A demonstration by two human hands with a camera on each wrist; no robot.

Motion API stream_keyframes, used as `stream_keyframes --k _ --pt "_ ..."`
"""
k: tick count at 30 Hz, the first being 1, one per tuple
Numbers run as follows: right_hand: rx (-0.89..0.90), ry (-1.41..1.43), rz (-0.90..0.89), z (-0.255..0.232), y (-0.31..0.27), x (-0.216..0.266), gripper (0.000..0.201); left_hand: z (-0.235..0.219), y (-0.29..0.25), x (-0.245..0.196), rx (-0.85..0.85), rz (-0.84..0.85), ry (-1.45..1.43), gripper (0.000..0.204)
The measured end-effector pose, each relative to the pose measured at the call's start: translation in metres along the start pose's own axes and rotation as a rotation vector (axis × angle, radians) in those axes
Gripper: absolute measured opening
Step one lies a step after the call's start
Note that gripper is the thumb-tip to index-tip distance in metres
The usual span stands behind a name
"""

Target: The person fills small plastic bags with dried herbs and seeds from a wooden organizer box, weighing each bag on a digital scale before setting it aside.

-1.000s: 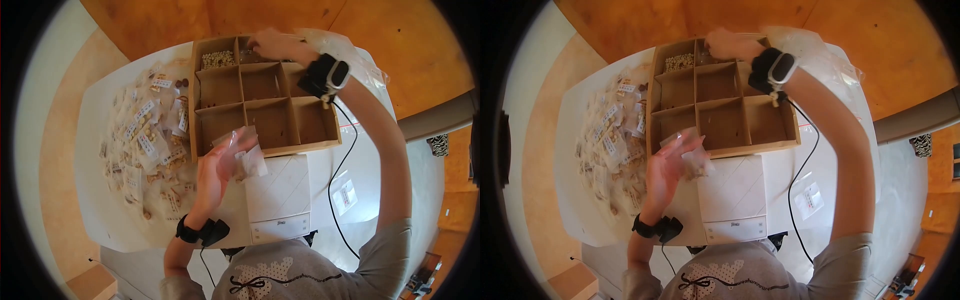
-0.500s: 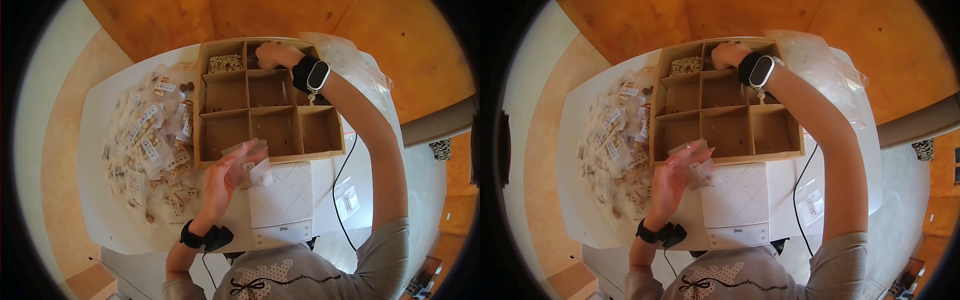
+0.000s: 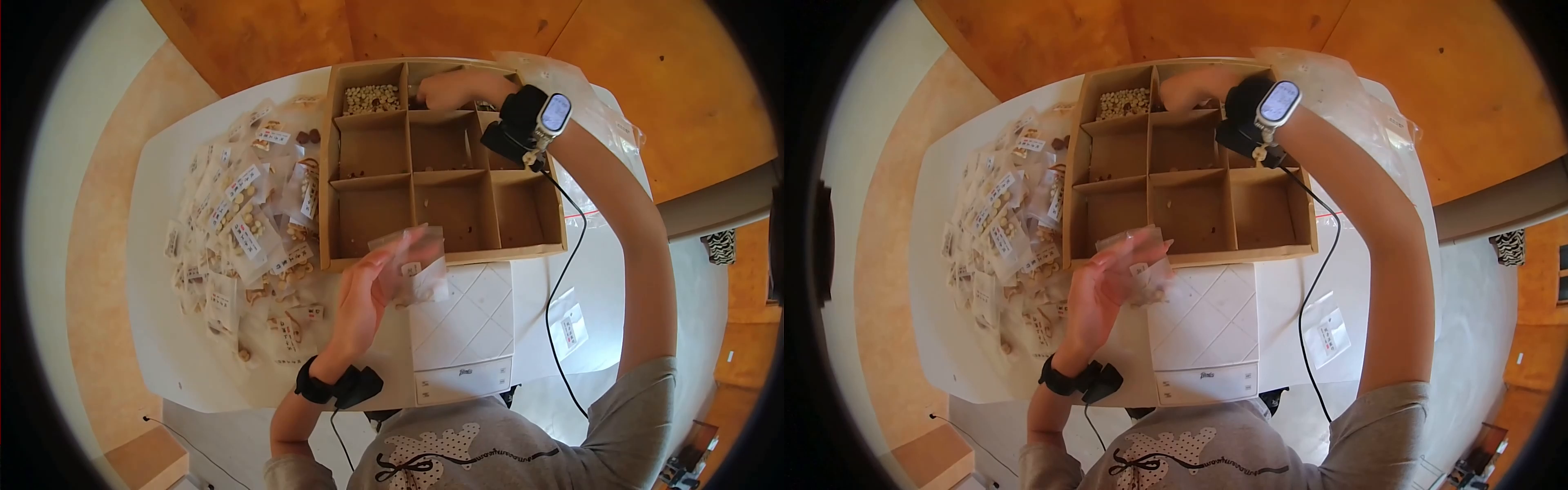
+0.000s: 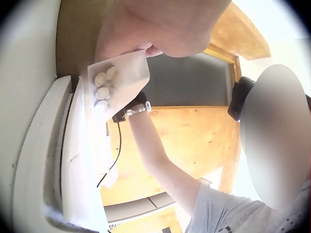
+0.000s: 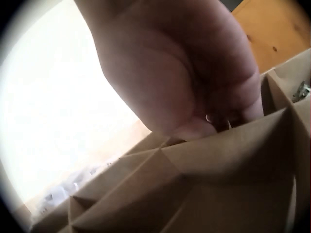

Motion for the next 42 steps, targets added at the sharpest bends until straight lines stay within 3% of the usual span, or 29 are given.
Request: stream_keyframes --k 1,4,7,10,13,16,19,22,25,31,34,38,42 --pt "0.078 0.065 -0.01 -0.004 -0.007 0.002 0.026 0.0 0.0 0.0 -0.012 0.014 0.005 0.049" --pt "0.068 0.085 -0.045 -0.021 -0.024 0.011 0.028 0.001 0.001 -0.001 -0.022 0.021 0.001 0.048" --pt "-0.337 -0.057 -0.063 -0.021 0.004 -0.016 0.031 0.001 0.001 -0.003 0.005 0.008 -0.003 0.048" --pt "-0.205 -0.277 0.084 -0.008 0.019 -0.022 0.037 0.002 0.001 -0.003 0.001 0.058 0.035 0.048" --pt "-0.213 -0.154 0.138 -0.002 0.008 -0.015 0.036 -0.002 0.002 0.002 -0.009 0.019 0.014 0.048" --pt "-0.054 -0.026 0.084 -0.003 0.005 -0.006 0.036 -0.004 0.002 0.004 -0.013 -0.038 0.011 0.048" --pt "-0.086 0.094 0.013 0.003 0.025 -0.011 0.034 -0.005 0.002 0.004 -0.014 -0.021 -0.001 0.048" --pt "-0.232 0.063 -0.097 0.014 0.054 -0.019 0.029 -0.003 0.002 0.003 -0.013 0.024 -0.02 0.048" --pt "-0.263 0.014 -0.019 0.012 0.05 -0.018 0.022 0.0 0.002 -0.002 -0.016 0.013 -0.094 0.046" --pt "-0.428 -0.068 -0.177 0.001 0.026 0.0 0.018 0.002 0.001 -0.007 0.001 -0.008 -0.16 0.043" --pt "-0.273 0.271 -0.046 -0.011 0.004 -0.004 0.015 0.001 0.0 -0.008 -0.015 -0.032 -0.135 0.043" --pt "-0.233 0.739 -0.135 -0.029 -0.025 -0.007 0.015 -0.001 0.0 -0.006 -0.022 -0.055 -0.109 0.043" --pt "-0.135 0.927 -0.264 -0.035 -0.07 0.029 0.022 -0.005 0.004 0.001 -0.079 -0.022 0.021 0.05"
Point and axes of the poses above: each hand's wrist, its own y-axis towards the middle knuckle, its own z-axis out of the palm, x = y × z, the point moved 4 cm from there along y, towards the middle knuckle, and after that the axes turned 3 degrees about y, right-handed, at the moved point
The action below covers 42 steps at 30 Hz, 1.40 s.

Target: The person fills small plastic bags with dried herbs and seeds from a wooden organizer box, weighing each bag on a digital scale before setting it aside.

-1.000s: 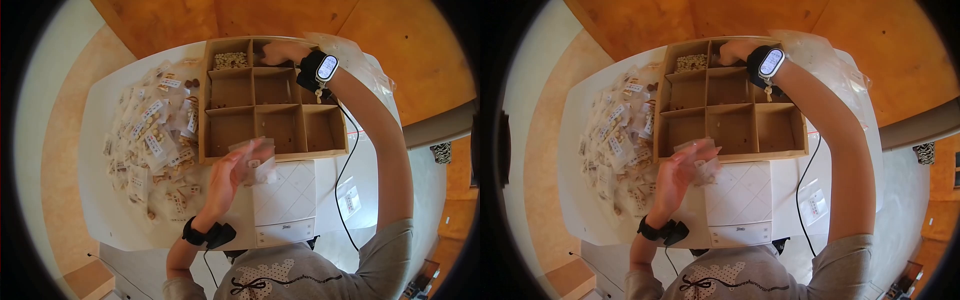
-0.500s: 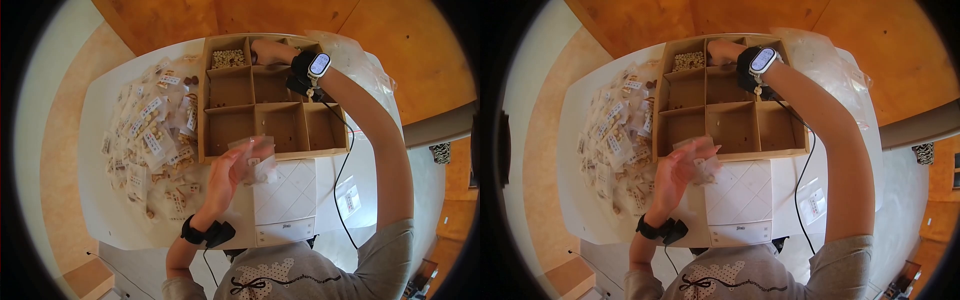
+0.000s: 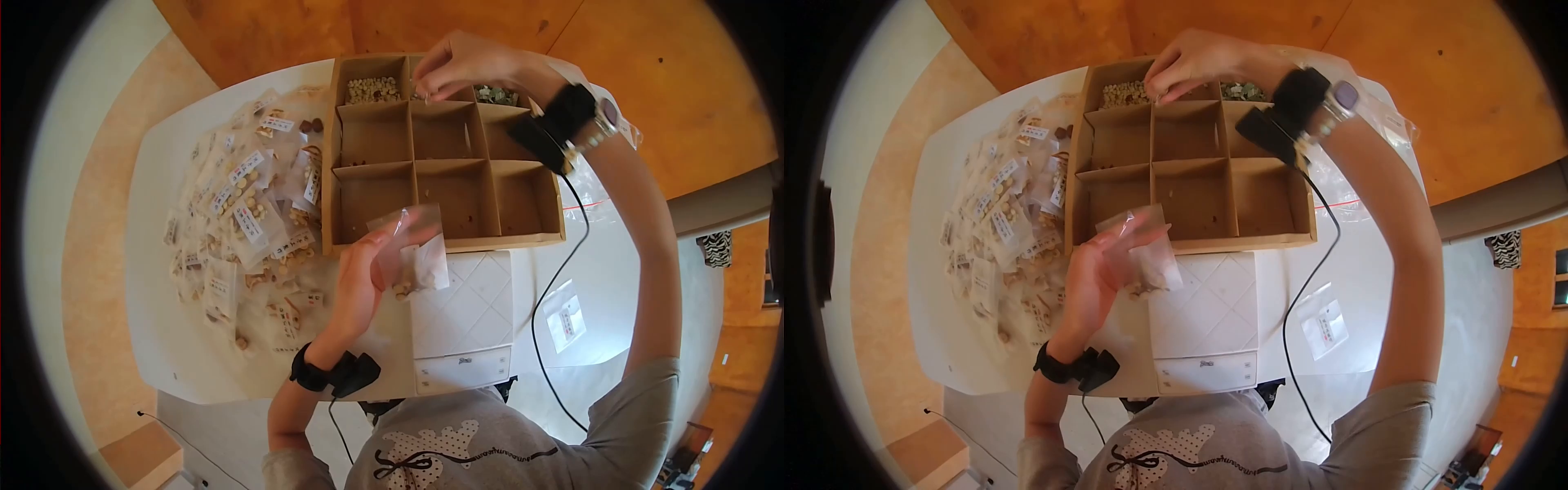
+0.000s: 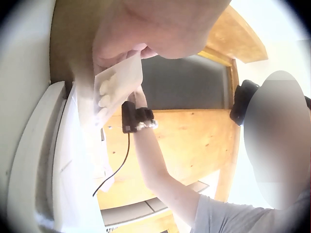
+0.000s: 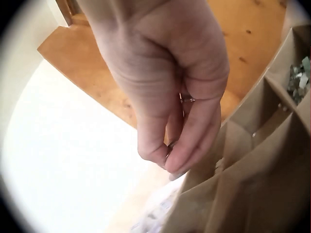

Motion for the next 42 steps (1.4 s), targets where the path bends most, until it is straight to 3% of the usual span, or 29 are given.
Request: stream_keyframes --k 5,7,9,12,14,17,20,23,25,27,32,35,39,42 --pt "0.287 -0.03 0.011 0.079 -0.055 0.037 0.024 -0.004 0.001 0.004 0.009 0.033 0.052 0.051" --pt "0.336 -0.239 -0.145 0.099 -0.066 0.041 0.021 -0.005 0.0 0.009 -0.016 -0.004 -0.027 0.045" --pt "0.258 -0.324 -0.228 0.109 -0.075 0.043 0.021 -0.011 -0.005 0.021 -0.058 -0.082 -0.22 0.035" --pt "0.197 -0.41 -0.323 0.116 -0.079 0.04 0.019 -0.016 -0.005 0.031 -0.098 -0.14 -0.251 0.032" --pt "0.115 -0.379 -0.373 0.118 -0.083 0.036 0.019 -0.013 -0.005 0.026 -0.066 -0.112 -0.246 0.034" --pt "0.129 -0.436 -0.446 0.119 -0.085 0.041 0.023 -0.005 -0.006 0.01 -0.019 -0.074 -0.227 0.036" --pt "0.234 -0.426 -0.413 0.114 -0.08 0.047 0.021 0.0 -0.006 0.0 -0.026 0.009 -0.072 0.042" --pt "0.231 -0.159 -0.119 0.085 -0.06 0.049 0.019 0.004 -0.001 -0.004 0.057 0.104 -0.051 0.046" --pt "-0.012 -0.179 -0.142 0.044 -0.036 0.042 0.024 0.006 -0.001 -0.006 0.105 0.096 -0.063 0.048" --pt "-0.238 -0.404 -0.032 0.001 -0.007 0.015 0.026 0.007 -0.003 -0.009 0.104 0.024 -0.032 0.049" --pt "0.0 -0.948 0.325 -0.016 0.036 -0.047 0.043 0.006 0.0 -0.005 0.112 0.124 0.031 0.049" --pt "-0.01 -0.973 0.378 -0.015 0.051 -0.063 0.055 0.006 -0.001 -0.007 0.103 0.117 0.024 0.049" --pt "-0.007 -0.783 0.33 -0.007 0.057 -0.06 0.04 0.005 -0.002 -0.005 0.081 0.081 -0.018 0.049" --pt "0.052 -0.855 0.32 -0.004 0.078 -0.075 0.034 0.003 0.0 -0.004 0.105 0.107 0.04 0.048"
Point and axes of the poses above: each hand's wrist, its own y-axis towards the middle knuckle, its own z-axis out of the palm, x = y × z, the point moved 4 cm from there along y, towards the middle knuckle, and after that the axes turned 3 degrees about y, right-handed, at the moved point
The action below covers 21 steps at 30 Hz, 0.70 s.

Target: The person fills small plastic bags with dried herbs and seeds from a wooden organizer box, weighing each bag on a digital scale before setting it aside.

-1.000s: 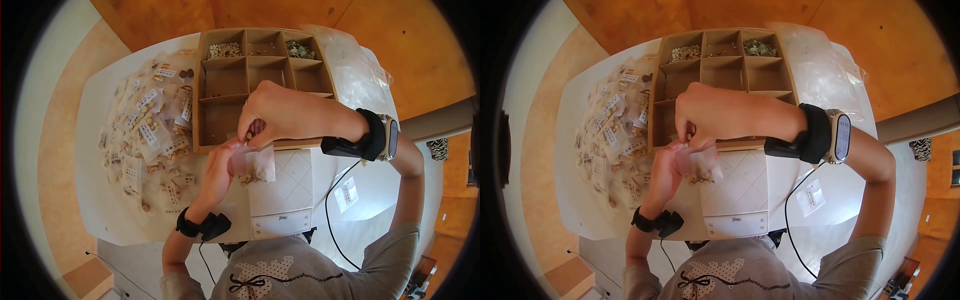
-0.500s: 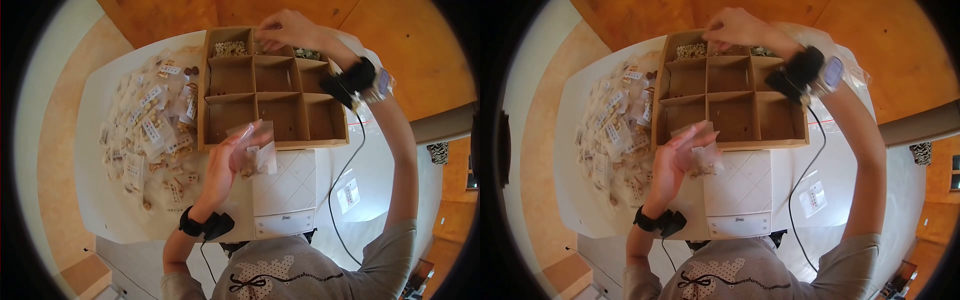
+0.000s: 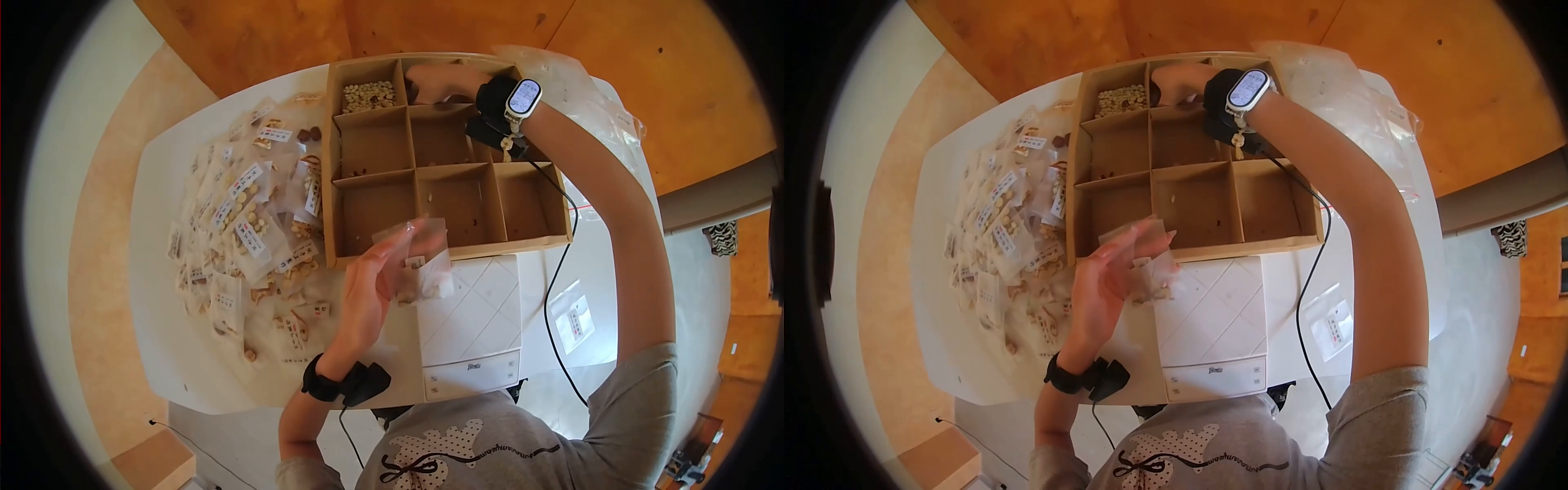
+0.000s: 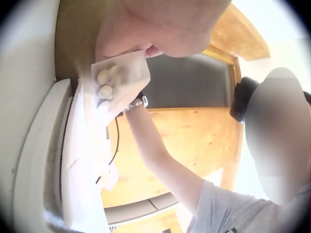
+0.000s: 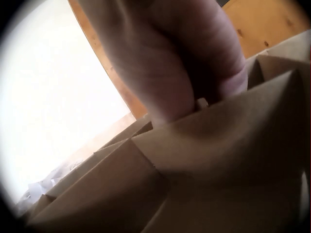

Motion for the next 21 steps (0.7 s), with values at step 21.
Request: stream_keyframes --k 21 --pt "-0.076 0.791 -0.415 -0.04 -0.107 0.045 0.027 0.0 0.001 0.002 -0.028 -0.082 -0.018 0.054"
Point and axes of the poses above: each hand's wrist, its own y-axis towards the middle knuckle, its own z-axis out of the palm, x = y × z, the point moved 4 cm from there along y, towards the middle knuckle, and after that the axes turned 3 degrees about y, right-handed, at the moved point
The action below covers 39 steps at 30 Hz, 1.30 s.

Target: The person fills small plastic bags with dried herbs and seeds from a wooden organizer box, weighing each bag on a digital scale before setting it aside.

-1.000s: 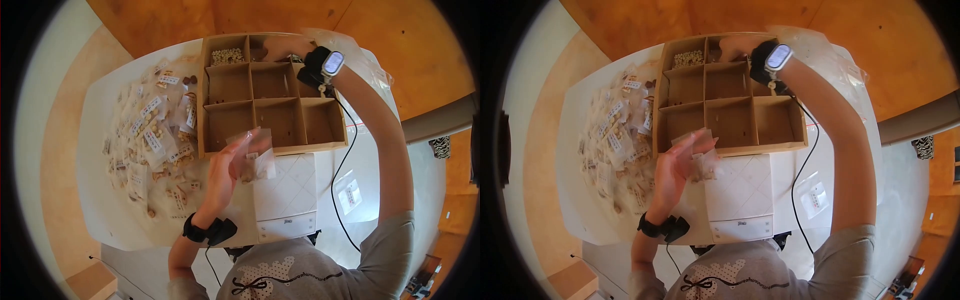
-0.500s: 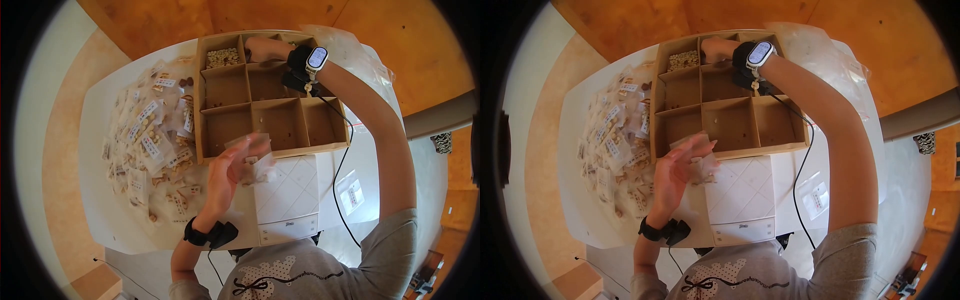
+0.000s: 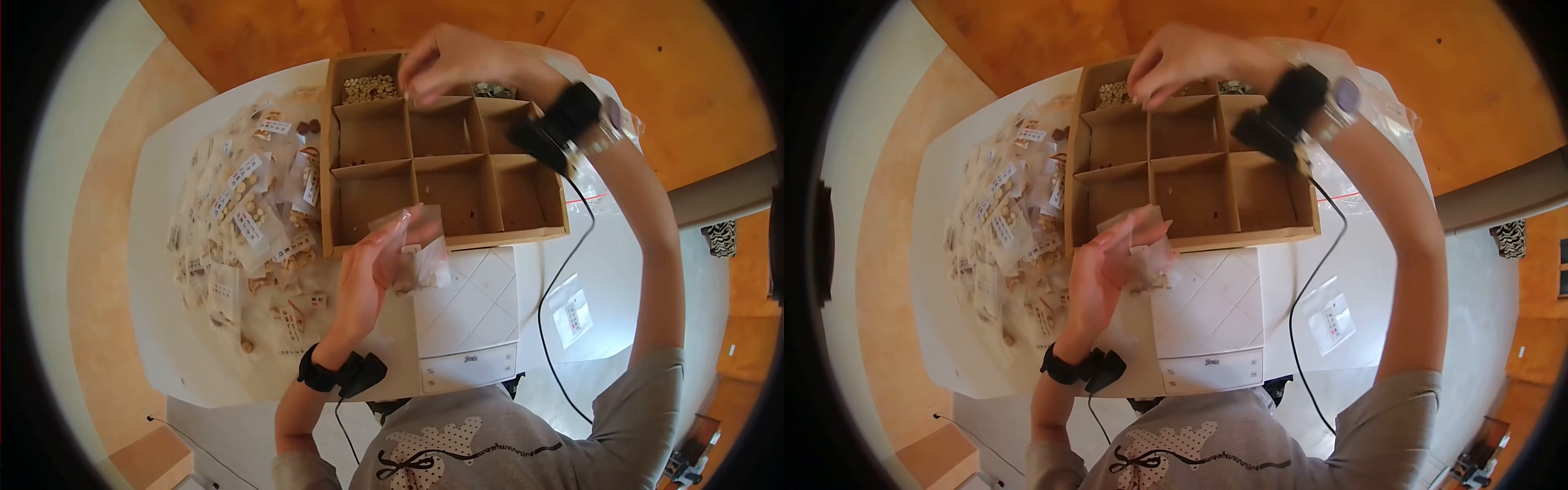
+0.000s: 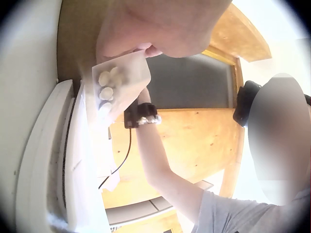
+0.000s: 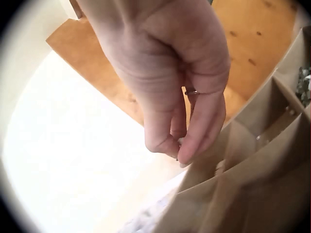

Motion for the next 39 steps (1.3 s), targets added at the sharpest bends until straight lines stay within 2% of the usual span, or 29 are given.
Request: stream_keyframes --k 1,3,5,6,8,9,12,14,16,18,20,22,24,27,30,33,36,39 --pt "0.071 0.024 -0.015 0.017 -0.014 0.014 0.025 -0.001 0.0 0.0 -0.001 -0.005 0.001 0.053" --pt "0.16 -0.116 -0.043 0.05 -0.036 0.034 0.02 -0.001 -0.001 -0.001 -0.002 -0.016 0.004 0.052" --pt "0.15 -0.228 -0.158 0.075 -0.055 0.044 0.017 -0.001 -0.002 0.0 -0.05 -0.042 -0.011 0.049" --pt "0.177 -0.197 -0.088 0.083 -0.063 0.044 0.019 -0.002 -0.002 0.001 -0.074 -0.056 -0.018 0.047" --pt "0.131 -0.237 -0.247 0.095 -0.072 0.043 0.018 -0.006 -0.006 0.009 -0.167 -0.097 0.005 0.044" --pt "0.084 -0.302 -0.263 0.099 -0.078 0.043 0.017 -0.007 -0.007 0.011 -0.211 -0.117 0.018 0.043" --pt "0.118 -0.276 -0.174 0.106 -0.085 0.033 0.013 0.003 -0.006 0.003 -0.211 -0.025 -0.062 0.04" --pt "0.103 -0.312 -0.286 0.106 -0.083 0.041 0.016 -0.006 -0.006 0.013 -0.224 -0.074 -0.019 0.041" --pt "0.172 -0.327 -0.231 0.094 -0.075 0.049 0.018 -0.007 -0.005 0.013 -0.176 -0.065 0.032 0.042" --pt "-0.018 -0.309 -0.283 0.065 -0.056 0.047 0.022 0.001 -0.004 0.003 -0.069 -0.025 0.103 0.043" --pt "-0.2 -0.462 -0.064 0.03 -0.034 0.028 0.023 0.006 -0.005 -0.001 0.035 -0.024 0.2 0.045" --pt "-0.229 -0.763 -0.084 0.002 -0.006 -0.015 0.026 0.014 -0.007 -0.003 0.122 -0.068 0.211 0.045" --pt "-0.186 -0.741 0.052 -0.011 0.02 -0.053 0.027 0.026 -0.011 -0.003 0.191 -0.143 0.125 0.046" --pt "-0.221 -0.818 0.124 -0.007 0.03 -0.044 0.03 0.027 -0.014 -0.003 0.256 -0.191 0.189 0.046" --pt "-0.3 -0.818 0.111 -0.017 0.045 -0.047 0.033 0.025 -0.013 0.005 0.225 -0.145 0.12 0.046" --pt "-0.2 -0.874 0.069 -0.022 0.06 -0.071 0.033 0.024 -0.013 0.007 0.264 -0.21 0.077 0.046" --pt "-0.056 -0.993 0.292 -0.015 0.08 -0.1 0.031 0.023 -0.012 0.006 0.255 -0.19 0.125 0.046" --pt "-0.001 -0.903 0.205 -0.011 0.088 -0.105 0.029 0.024 -0.013 0.004 0.256 -0.135 0.125 0.047"
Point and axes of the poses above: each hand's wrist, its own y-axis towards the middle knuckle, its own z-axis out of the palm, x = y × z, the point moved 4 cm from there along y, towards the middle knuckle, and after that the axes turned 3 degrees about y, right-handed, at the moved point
